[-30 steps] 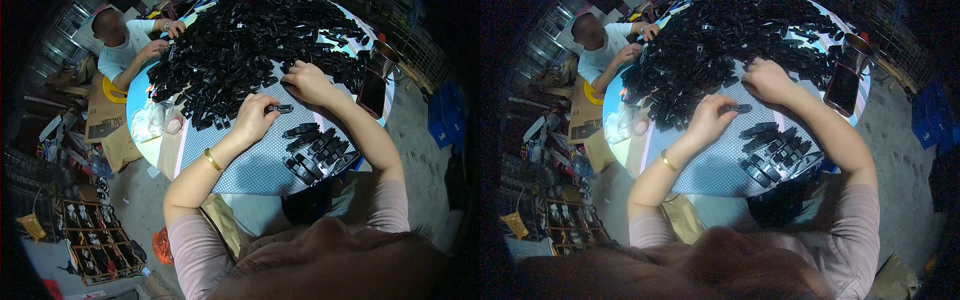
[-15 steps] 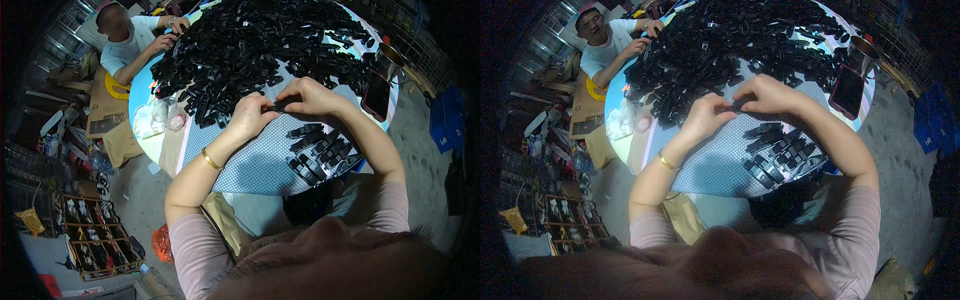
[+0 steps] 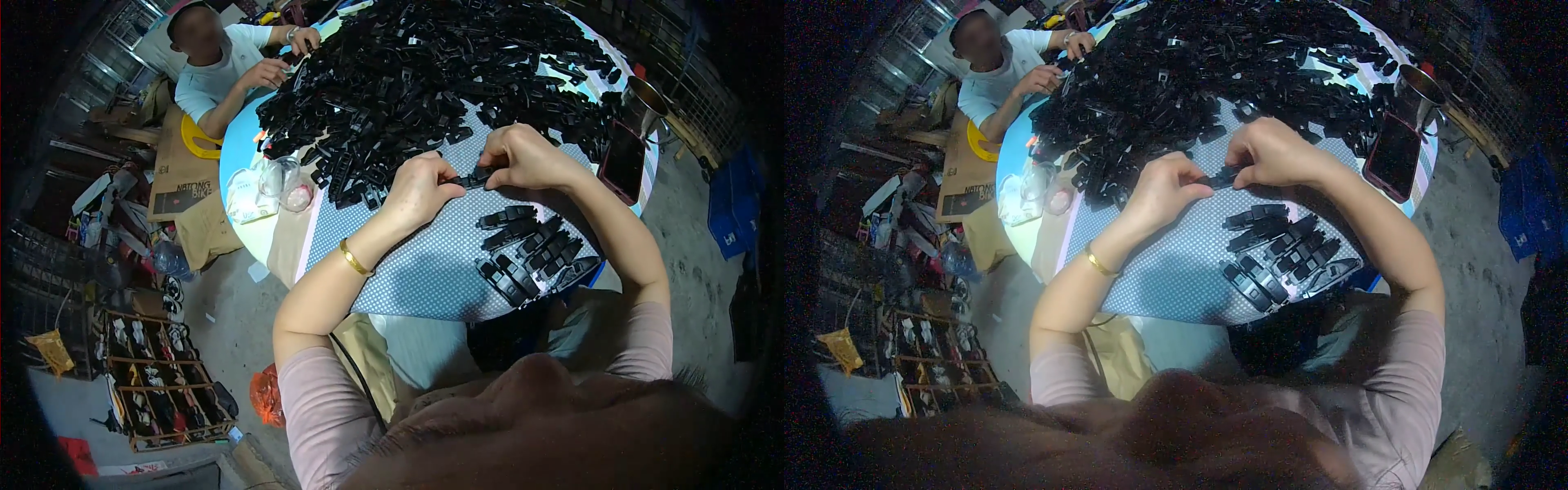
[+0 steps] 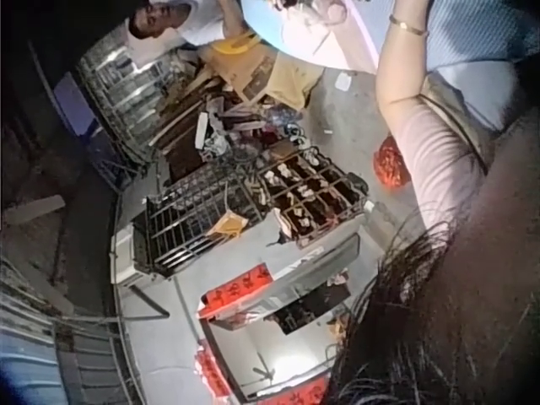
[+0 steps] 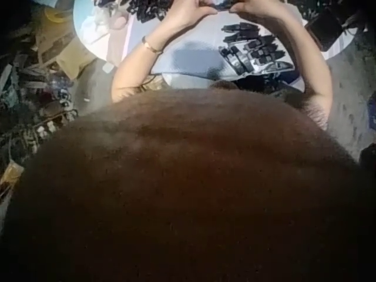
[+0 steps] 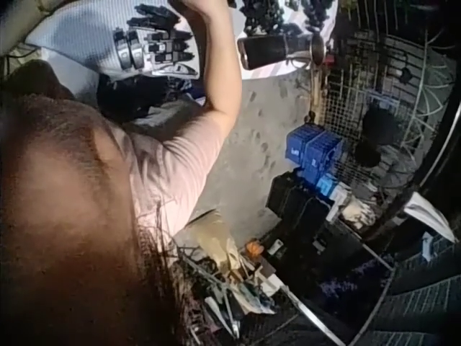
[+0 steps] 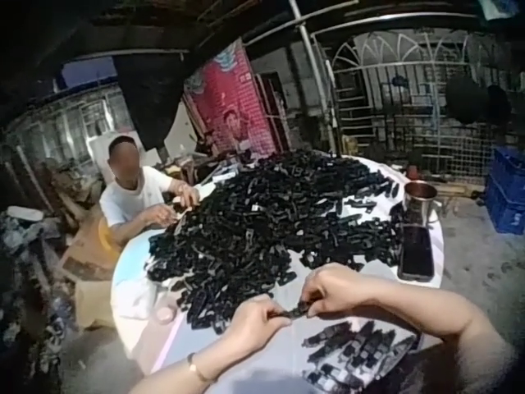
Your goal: The recorder is sorting and arranging small black plastic components from a large pile onto a structured surface.
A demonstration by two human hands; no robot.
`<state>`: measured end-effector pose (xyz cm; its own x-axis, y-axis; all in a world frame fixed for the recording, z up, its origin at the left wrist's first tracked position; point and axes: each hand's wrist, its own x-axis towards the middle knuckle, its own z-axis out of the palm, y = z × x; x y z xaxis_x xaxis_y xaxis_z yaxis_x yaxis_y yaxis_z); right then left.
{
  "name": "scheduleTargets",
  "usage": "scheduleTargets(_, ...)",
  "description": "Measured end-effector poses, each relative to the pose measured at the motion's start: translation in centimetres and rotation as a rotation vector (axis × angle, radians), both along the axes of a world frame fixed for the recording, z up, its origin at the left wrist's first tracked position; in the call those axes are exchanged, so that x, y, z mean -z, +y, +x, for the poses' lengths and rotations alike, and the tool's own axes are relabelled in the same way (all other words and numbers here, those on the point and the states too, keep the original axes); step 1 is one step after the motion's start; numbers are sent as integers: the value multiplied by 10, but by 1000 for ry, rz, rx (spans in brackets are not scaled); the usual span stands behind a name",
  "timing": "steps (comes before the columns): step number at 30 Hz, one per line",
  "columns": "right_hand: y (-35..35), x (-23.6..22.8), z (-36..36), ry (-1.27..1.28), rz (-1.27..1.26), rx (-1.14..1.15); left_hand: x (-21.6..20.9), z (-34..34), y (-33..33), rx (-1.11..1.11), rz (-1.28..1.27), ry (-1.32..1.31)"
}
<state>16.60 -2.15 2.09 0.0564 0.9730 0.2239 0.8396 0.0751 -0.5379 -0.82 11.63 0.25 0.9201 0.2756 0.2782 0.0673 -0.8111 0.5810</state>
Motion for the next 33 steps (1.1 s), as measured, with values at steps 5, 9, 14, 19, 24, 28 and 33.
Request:
scheduleTargets(5, 7, 17, -11, 20, 94, -43, 7, 1, -4, 17, -94, -58)
scheduleTargets(9, 2, 11, -7, 26, 85, -51, 4, 2, -6, 27, -98, -26)
scheduleTargets(14, -8, -7, 4, 77, -88, -109, 7, 3, -12, 76, -77, -25)
scheduleTargets(19, -5, -2, 13, 8, -108, -131, 4, 3, -8, 39, -36, -10)
scheduleTargets(24, 1, 4, 8, 49, -45, -185, 5, 3, -7, 79, -57, -28)
scheduleTargets(28, 0, 0, 4, 100, -186, -205, -24, -5, 7, 195, 158, -42)
scheduleTargets(33, -7, -6, 17, 196, -335, -246, -57, -45, 53, -459, 582, 40)
